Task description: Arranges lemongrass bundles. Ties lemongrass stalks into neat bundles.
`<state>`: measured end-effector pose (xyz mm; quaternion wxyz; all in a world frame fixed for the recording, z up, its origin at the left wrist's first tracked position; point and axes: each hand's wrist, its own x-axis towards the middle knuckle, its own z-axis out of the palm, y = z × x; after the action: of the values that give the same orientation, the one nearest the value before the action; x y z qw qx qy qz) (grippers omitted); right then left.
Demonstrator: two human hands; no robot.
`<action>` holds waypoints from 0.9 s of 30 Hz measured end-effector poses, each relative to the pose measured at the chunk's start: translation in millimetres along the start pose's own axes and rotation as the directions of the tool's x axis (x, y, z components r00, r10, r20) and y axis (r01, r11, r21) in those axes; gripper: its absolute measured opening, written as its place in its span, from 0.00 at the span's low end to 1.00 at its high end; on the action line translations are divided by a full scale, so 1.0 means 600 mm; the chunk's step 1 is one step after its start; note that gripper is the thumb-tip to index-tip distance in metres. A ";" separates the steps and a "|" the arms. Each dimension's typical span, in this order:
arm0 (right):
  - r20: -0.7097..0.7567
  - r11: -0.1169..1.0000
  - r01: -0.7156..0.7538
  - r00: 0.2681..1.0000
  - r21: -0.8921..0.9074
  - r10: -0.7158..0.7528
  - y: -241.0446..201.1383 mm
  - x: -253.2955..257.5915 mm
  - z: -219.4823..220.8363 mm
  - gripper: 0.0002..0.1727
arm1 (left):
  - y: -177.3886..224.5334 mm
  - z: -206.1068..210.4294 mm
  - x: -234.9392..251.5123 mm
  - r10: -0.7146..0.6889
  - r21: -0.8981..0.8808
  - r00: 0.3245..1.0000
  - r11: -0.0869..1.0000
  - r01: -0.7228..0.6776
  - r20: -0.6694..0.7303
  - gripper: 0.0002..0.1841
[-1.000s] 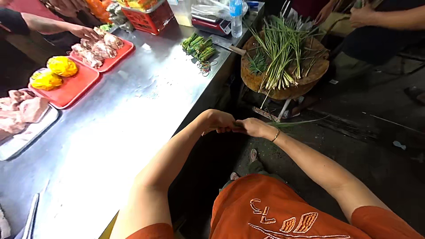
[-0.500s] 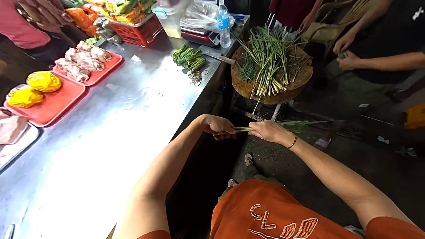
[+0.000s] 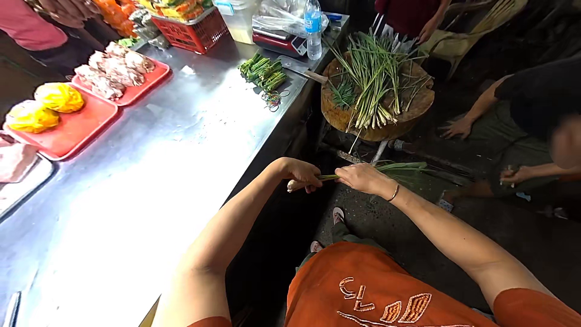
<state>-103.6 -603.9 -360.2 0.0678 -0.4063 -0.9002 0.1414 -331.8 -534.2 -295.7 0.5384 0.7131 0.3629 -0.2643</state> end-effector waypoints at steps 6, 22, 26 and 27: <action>0.051 0.998 0.049 0.998 -0.026 -0.048 -0.020 0.048 0.007 0.17 | -0.033 0.026 -0.006 -0.047 0.024 0.988 0.998 0.051 -0.150 0.17; 0.128 0.993 0.104 0.985 0.060 -0.111 -0.052 0.135 0.005 0.15 | -0.104 0.097 -0.109 -0.013 0.197 0.894 0.974 0.113 -0.448 0.19; 0.108 0.989 0.083 0.989 0.119 -0.096 -0.062 0.143 0.004 0.16 | -0.128 0.100 -0.143 0.001 0.156 0.841 0.983 0.100 -0.542 0.18; 0.079 0.989 0.088 0.992 0.121 -0.098 -0.067 0.144 0.007 0.17 | -0.135 0.100 -0.150 0.013 0.149 0.821 0.985 0.089 -0.571 0.18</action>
<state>-190.6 -565.0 -350.9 0.0598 -0.3528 -0.9104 0.2077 -449.5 -600.1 -289.8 0.3375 0.7951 0.4975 -0.0799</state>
